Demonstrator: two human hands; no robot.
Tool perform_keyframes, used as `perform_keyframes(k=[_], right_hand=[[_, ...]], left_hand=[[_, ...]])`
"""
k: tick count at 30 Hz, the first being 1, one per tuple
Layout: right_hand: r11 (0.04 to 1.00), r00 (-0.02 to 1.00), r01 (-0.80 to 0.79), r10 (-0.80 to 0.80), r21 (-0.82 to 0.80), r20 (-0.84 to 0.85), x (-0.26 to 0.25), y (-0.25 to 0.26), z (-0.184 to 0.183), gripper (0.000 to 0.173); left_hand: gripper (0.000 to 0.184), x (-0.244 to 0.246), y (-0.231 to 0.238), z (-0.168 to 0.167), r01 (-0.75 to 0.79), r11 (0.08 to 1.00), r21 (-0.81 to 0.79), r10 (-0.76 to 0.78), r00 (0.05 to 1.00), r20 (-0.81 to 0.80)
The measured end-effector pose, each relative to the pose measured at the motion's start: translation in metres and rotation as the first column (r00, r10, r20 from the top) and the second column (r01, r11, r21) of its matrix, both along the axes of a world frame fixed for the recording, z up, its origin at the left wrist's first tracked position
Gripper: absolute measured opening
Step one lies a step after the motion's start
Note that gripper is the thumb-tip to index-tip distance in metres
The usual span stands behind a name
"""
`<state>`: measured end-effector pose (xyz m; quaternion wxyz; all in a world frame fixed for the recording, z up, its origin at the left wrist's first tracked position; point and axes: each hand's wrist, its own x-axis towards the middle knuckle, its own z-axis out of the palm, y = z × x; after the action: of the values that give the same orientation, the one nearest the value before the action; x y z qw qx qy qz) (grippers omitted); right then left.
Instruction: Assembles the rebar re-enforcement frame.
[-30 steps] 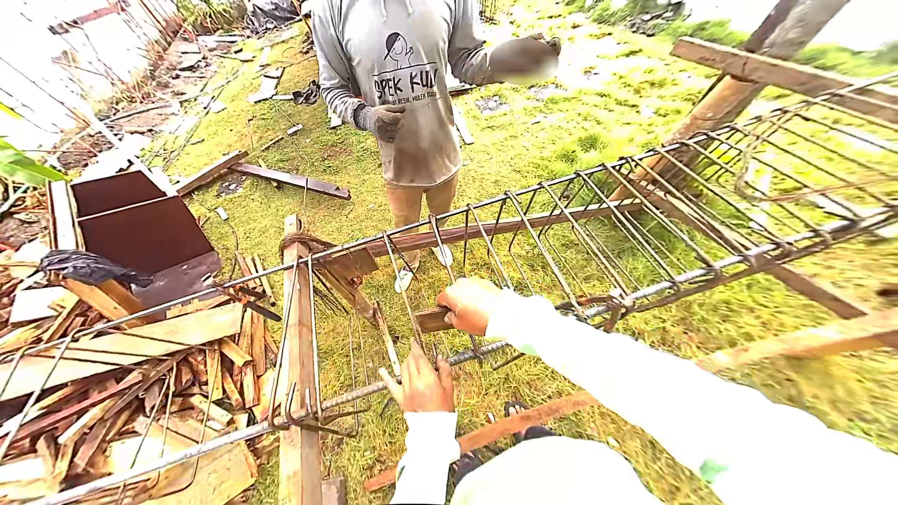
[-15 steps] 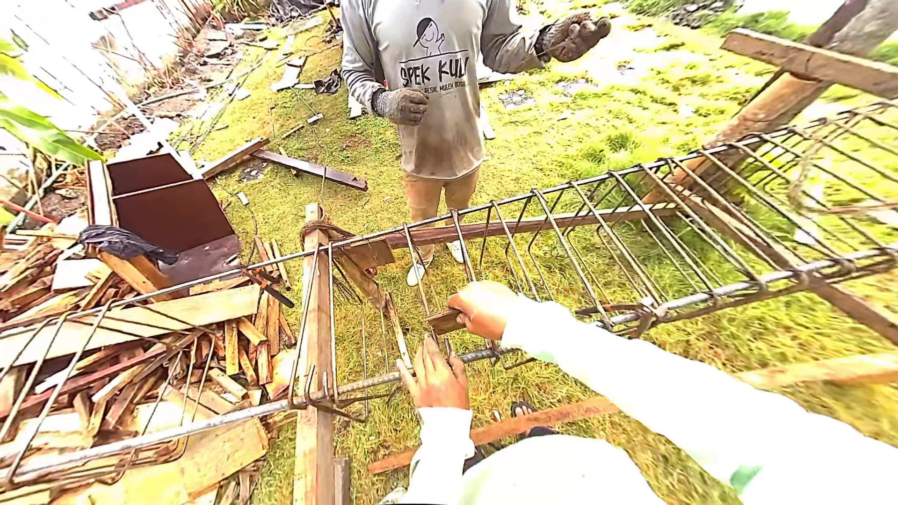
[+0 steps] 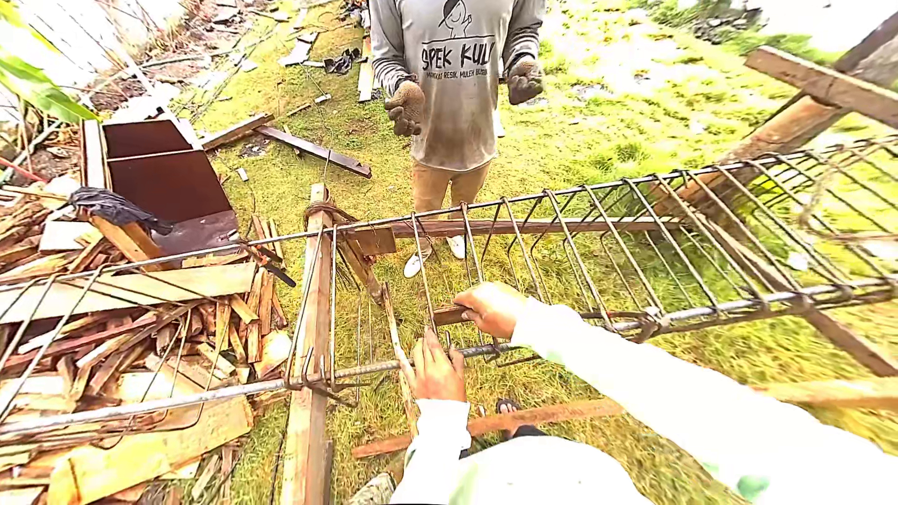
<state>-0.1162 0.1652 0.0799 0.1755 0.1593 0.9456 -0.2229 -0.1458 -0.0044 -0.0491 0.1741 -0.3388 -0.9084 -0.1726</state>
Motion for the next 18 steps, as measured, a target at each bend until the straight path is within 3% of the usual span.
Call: perform_keyframes(k=[18], right_hand=[[0.996, 0.995, -0.083, 0.084, -0.010, 0.052, -0.009, 0.014, 0.008, 0.019]], left_hand=[[0.041, 0.005, 0.007, 0.006, -0.041, 0.999, 0.017, 0.041, 0.999, 0.027]])
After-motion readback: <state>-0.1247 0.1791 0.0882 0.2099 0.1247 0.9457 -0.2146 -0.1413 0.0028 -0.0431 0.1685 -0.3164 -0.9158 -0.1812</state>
